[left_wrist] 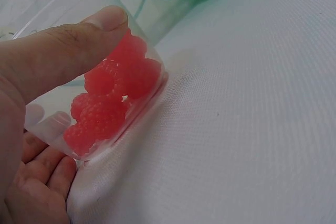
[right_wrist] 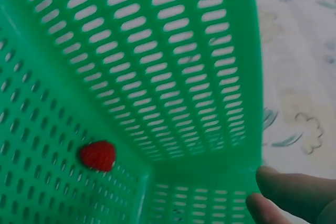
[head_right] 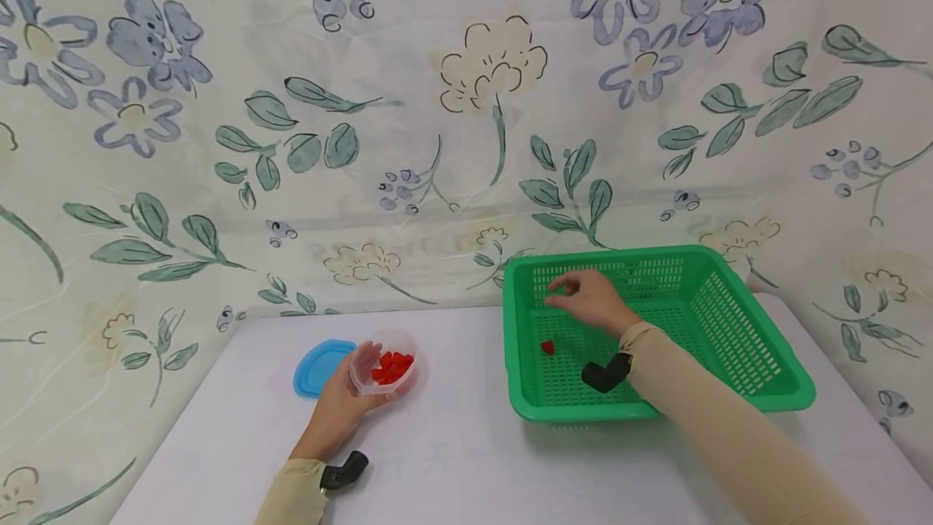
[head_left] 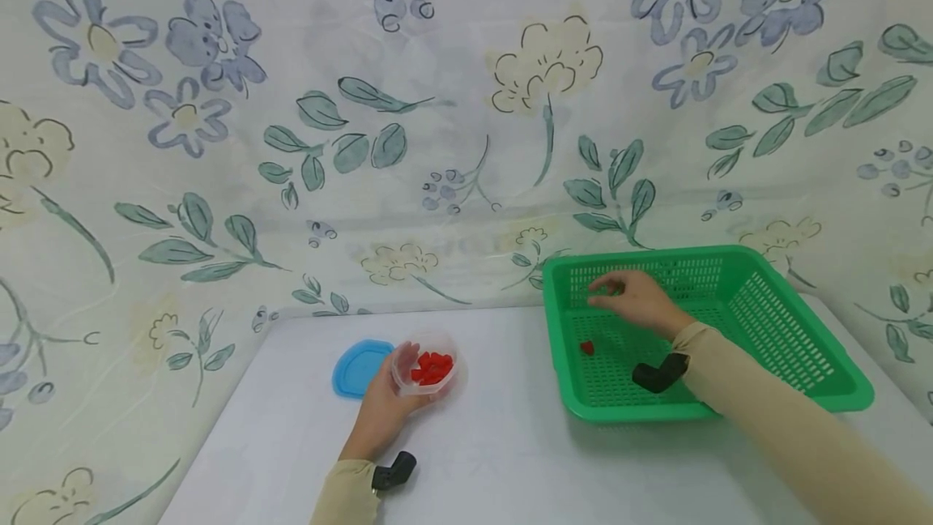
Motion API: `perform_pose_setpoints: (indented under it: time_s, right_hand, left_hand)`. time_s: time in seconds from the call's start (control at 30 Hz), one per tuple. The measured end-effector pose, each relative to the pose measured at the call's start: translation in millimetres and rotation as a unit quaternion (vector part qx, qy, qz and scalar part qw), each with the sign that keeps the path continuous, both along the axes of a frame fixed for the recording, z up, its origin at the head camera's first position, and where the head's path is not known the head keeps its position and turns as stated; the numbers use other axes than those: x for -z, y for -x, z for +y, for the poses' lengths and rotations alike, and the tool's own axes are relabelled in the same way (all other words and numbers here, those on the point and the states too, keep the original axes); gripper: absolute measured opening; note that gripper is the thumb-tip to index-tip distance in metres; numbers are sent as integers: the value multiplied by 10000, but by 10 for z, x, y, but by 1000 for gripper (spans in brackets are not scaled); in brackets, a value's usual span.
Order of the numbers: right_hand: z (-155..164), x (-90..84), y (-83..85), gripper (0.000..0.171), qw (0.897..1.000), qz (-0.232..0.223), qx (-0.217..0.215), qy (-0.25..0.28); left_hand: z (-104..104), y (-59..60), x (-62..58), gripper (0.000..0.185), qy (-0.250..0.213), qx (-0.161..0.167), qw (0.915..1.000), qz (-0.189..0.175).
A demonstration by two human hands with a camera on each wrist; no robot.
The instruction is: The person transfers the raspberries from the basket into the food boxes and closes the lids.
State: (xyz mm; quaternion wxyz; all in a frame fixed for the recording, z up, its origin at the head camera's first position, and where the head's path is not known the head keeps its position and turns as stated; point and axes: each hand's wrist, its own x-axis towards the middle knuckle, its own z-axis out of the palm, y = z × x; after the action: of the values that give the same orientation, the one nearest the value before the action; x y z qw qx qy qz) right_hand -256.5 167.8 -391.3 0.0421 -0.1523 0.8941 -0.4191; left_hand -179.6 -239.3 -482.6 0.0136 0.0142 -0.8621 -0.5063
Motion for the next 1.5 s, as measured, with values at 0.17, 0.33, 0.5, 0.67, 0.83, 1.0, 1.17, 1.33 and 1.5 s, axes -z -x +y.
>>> perform_pose_setpoints:
  time_s: [0.17, 0.33, 0.5, 0.67, 0.83, 1.0, 1.17, 1.33, 1.5]
  right_hand:
    - [13, 35, 57, 40, 9978, -545, -376, -23]
    - [27, 97, 92, 42, 9930, -926, -736, -65]
    - [35, 165, 120, 40, 9875, -1311, -866, -104]
    - [36, 223, 138, 38, 9834, -1581, -852, -271]
    - [44, 283, 157, 36, 9812, -1676, -866, -403]
    - [17, 351, 177, 35, 9793, -1740, -949, -412]
    - [-1, 388, 176, 30, 9795, -1623, -1091, -484]
    - [-26, 382, 147, 28, 9807, -1460, -1163, -579]
    - [-53, 370, 115, 28, 9818, -1310, -1212, -654]
  left_hand:
    - [-6, 0, 1, 92, -12, 5, 10000, -20]
    - [-4, -4, -8, 91, -74, 6, 10000, -28]
    - [0, -11, -16, 92, -5, -23, 10000, -61]
    - [10, -10, -9, 92, 51, -34, 10000, -17]
    - [8, -6, -3, 92, 15, -48, 10000, -40]
    - [-4, 2, 12, 93, 23, -68, 10000, -54]
    - [-7, 1, 16, 94, 21, -83, 10000, -49]
    - [-18, -1, 20, 92, 13, -40, 10000, -11]
    - [-24, -2, 36, 91, -11, -20, 10000, 41]
